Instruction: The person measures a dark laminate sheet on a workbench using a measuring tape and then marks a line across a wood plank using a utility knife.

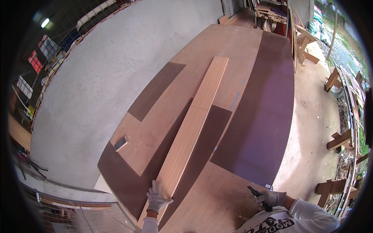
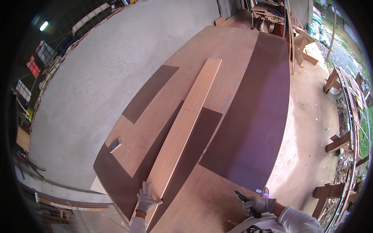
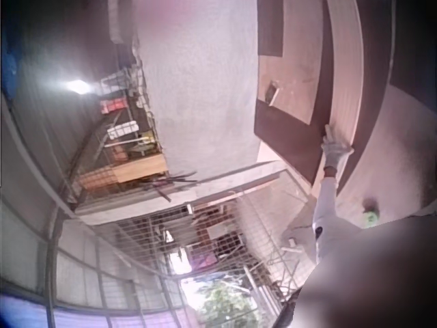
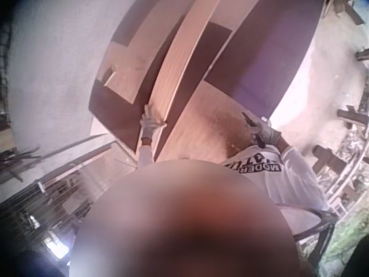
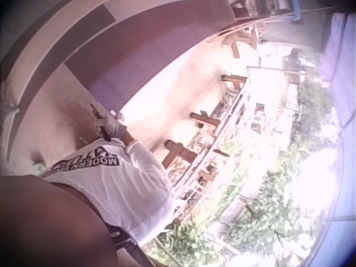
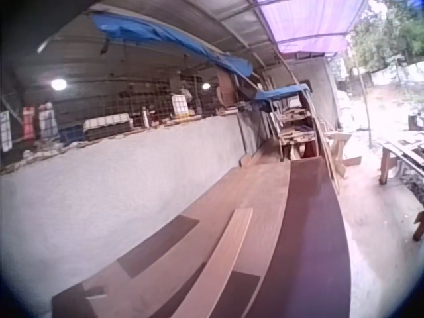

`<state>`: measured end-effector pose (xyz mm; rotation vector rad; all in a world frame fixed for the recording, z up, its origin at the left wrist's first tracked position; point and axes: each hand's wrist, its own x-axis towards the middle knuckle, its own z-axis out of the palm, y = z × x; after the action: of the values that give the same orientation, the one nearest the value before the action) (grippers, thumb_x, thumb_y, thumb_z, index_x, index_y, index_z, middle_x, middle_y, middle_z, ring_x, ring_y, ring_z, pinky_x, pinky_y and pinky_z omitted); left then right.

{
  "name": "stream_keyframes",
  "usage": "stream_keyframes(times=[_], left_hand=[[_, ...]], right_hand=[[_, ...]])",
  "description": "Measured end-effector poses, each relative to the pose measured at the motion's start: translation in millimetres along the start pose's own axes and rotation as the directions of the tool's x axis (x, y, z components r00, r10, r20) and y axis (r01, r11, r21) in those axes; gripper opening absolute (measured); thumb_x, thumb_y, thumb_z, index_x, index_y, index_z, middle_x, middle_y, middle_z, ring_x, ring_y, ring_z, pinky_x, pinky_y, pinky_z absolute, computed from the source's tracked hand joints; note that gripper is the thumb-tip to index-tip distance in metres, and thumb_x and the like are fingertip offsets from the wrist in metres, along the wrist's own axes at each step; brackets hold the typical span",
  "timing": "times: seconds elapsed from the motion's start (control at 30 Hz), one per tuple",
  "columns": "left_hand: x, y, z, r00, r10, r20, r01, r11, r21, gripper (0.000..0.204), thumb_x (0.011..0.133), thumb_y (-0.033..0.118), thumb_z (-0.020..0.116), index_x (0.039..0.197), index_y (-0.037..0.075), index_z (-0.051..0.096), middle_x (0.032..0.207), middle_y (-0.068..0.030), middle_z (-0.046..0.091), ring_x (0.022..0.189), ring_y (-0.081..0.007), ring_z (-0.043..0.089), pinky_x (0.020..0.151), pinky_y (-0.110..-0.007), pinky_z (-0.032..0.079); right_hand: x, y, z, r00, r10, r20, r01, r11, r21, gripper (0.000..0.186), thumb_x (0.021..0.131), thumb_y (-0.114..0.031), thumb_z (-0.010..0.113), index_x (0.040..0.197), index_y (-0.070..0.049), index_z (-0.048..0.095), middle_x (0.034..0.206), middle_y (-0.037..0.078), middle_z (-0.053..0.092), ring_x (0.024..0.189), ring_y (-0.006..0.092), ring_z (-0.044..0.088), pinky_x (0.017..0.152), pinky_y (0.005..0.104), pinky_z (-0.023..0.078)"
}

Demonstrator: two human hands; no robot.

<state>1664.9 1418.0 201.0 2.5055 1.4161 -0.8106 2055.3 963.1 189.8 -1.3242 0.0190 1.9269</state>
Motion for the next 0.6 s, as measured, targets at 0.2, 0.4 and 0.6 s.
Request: stream_keyframes(times=[0.2,0.4,0.6], left_hand=[[-38.4,19.3,-39.8,0.999,-0.006,-0.038,0.008,0.999,0.045,0.133,0.066,0.067,0.085,0.170,0.017,0.018,0.177,-0.0184,0.006,0.150,-0.0445,0.035,0.118,-0.062,0.032],[-157.1,72.3,-95.0,0.995,-0.087,-0.052,0.087,0.996,-0.008,0.123,0.070,0.069,0.080,0.168,0.017,0.026,0.175,-0.0171,0.016,0.145,-0.0441,0.040,0.117,-0.059,0.032],[-241.2,213.8,-103.8,0.993,0.060,-0.098,-0.068,0.994,-0.081,0.112,0.075,0.070,0.073,0.165,0.015,0.034,0.172,-0.0211,0.023,0.138,-0.0539,0.043,0.112,-0.062,0.035]], right_hand=[[38.1,-35.5,45.3,0.996,-0.001,0.089,0.007,0.998,-0.062,0.021,0.099,-0.024,0.071,0.101,-0.004,0.068,0.094,0.009,0.072,0.086,0.0212,0.072,0.076,0.0361,0.058],[120.6,-74.7,131.7,0.774,-0.439,0.457,0.058,0.767,0.639,0.030,0.098,-0.018,0.069,0.126,-0.007,0.064,0.125,0.010,0.069,0.108,0.0261,0.068,0.090,0.0512,0.058],[212.7,-107.6,120.8,0.601,-0.711,0.364,0.374,0.653,0.659,0.040,0.105,-0.031,0.063,0.137,-0.007,0.060,0.121,0.012,0.068,0.114,0.0288,0.065,0.099,0.0506,0.056]])
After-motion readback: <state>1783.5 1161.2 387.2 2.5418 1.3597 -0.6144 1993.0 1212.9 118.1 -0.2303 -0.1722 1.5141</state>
